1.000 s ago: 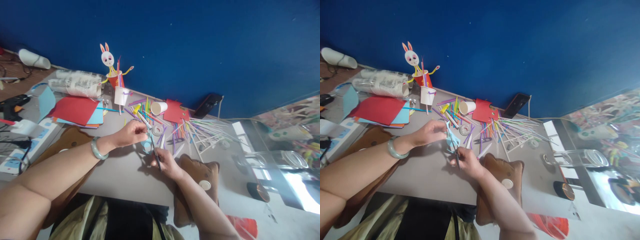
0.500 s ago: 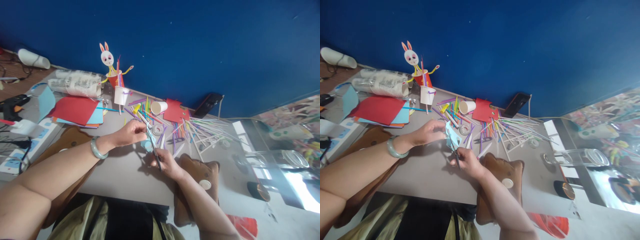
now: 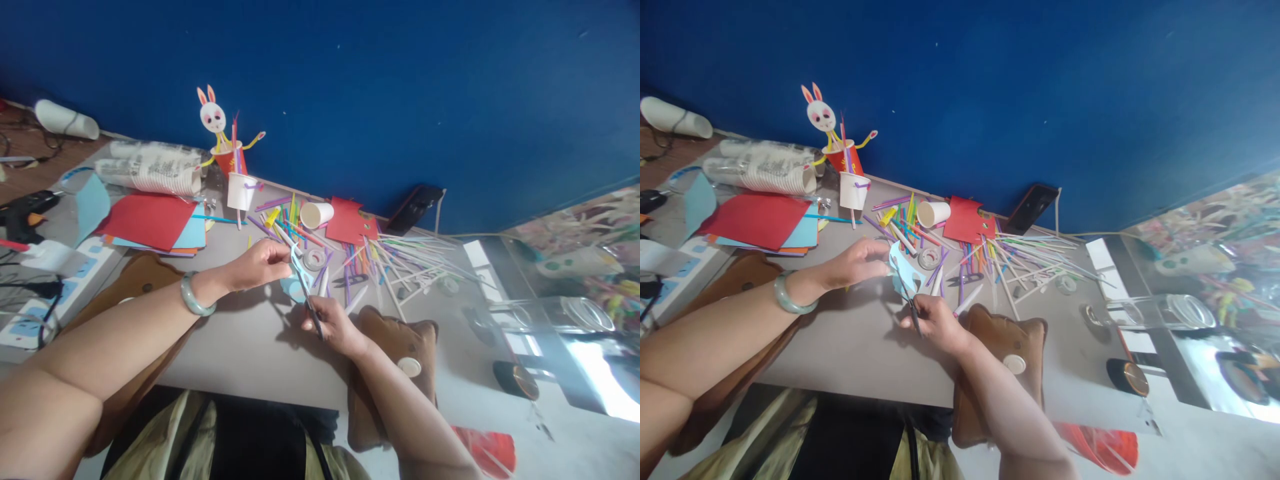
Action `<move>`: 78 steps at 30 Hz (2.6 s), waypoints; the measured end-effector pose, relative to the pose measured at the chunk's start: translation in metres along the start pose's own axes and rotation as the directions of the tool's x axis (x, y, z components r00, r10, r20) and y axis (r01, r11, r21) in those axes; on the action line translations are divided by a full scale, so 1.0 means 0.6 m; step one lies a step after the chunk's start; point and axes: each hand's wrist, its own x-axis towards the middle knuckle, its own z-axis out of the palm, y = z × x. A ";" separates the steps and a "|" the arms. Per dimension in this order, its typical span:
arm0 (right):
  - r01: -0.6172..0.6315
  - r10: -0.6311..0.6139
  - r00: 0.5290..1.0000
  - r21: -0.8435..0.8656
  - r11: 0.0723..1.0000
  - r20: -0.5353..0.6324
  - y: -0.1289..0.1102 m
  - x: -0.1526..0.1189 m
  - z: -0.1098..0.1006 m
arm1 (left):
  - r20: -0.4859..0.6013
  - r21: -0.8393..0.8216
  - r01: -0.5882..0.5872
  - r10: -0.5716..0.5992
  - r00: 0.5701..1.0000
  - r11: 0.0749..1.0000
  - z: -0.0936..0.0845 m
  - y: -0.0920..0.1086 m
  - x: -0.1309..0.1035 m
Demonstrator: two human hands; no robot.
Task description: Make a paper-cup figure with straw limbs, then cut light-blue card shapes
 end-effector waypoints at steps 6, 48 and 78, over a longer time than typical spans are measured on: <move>-0.002 0.002 1.000 -0.012 1.000 -0.022 0.002 0.003 -0.001 | -0.002 -0.038 0.029 -0.029 1.000 0.999 0.000 0.004 -0.001; 0.070 -0.008 0.797 0.079 0.994 -0.604 0.029 0.021 -0.011 | -0.003 0.859 0.166 -0.320 0.948 0.484 -0.010 -0.061 0.016; 0.094 0.063 0.945 0.449 0.889 -0.322 0.010 0.013 -0.006 | 0.111 0.035 0.091 -0.094 0.989 0.995 0.053 -0.110 0.031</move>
